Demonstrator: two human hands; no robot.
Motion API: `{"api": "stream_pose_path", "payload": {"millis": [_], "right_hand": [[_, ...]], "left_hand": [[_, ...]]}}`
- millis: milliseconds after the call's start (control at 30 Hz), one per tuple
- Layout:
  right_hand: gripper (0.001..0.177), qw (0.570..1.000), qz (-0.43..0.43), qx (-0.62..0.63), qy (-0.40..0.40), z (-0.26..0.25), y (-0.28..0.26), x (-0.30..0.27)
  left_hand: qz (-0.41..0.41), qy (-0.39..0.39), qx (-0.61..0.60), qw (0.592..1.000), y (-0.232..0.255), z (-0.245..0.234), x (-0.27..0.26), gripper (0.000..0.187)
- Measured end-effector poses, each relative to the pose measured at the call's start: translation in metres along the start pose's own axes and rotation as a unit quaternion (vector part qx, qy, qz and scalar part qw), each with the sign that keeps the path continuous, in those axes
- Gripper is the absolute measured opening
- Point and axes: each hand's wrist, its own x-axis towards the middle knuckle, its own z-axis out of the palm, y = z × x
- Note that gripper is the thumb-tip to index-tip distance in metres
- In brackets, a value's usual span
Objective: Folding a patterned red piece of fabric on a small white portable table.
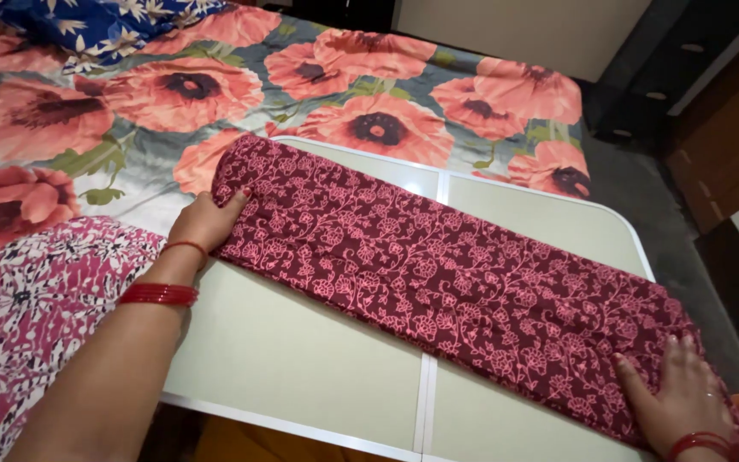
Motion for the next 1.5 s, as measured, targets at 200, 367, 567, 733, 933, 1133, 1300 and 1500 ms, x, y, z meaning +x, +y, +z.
{"api": "stream_pose_path", "payload": {"millis": [200,367,567,733,933,1133,1300,1500], "right_hand": [[0.108,1.0,0.009,0.007,0.001,0.006,0.008,-0.011],[0.111,0.997,0.038,-0.061,0.009,-0.032,-0.024,-0.019],[0.096,0.985,-0.1,0.005,0.14,-0.12,-0.161,-0.03],[0.08,0.978,-0.187,0.027,0.086,-0.091,-0.246,0.007],[0.07,0.992,-0.107,0.017,-0.066,-0.063,-0.241,0.008],[0.088,0.99,-0.069,-0.016,-0.124,-0.096,-0.226,0.004],[0.091,0.992,-0.033,-0.021,-0.122,-0.077,-0.17,0.021],[0.092,0.995,0.001,-0.025,-0.096,-0.057,-0.111,0.03]], "left_hand": [[0.081,0.137,0.03,0.987,0.013,-0.003,-0.037,0.078],[0.225,0.249,0.119,0.934,0.045,0.012,-0.065,0.076],[0.458,0.083,0.03,0.884,0.15,0.067,-0.156,0.088],[0.542,-0.058,0.038,0.838,0.233,0.135,-0.202,0.086],[0.548,-0.087,0.104,0.825,0.221,0.164,-0.185,0.073],[0.493,-0.109,0.149,0.85,0.218,0.124,-0.176,0.078],[0.477,-0.121,0.179,0.852,0.204,0.109,-0.139,0.088],[0.41,-0.131,0.225,0.874,0.19,0.083,-0.105,0.094]]}}
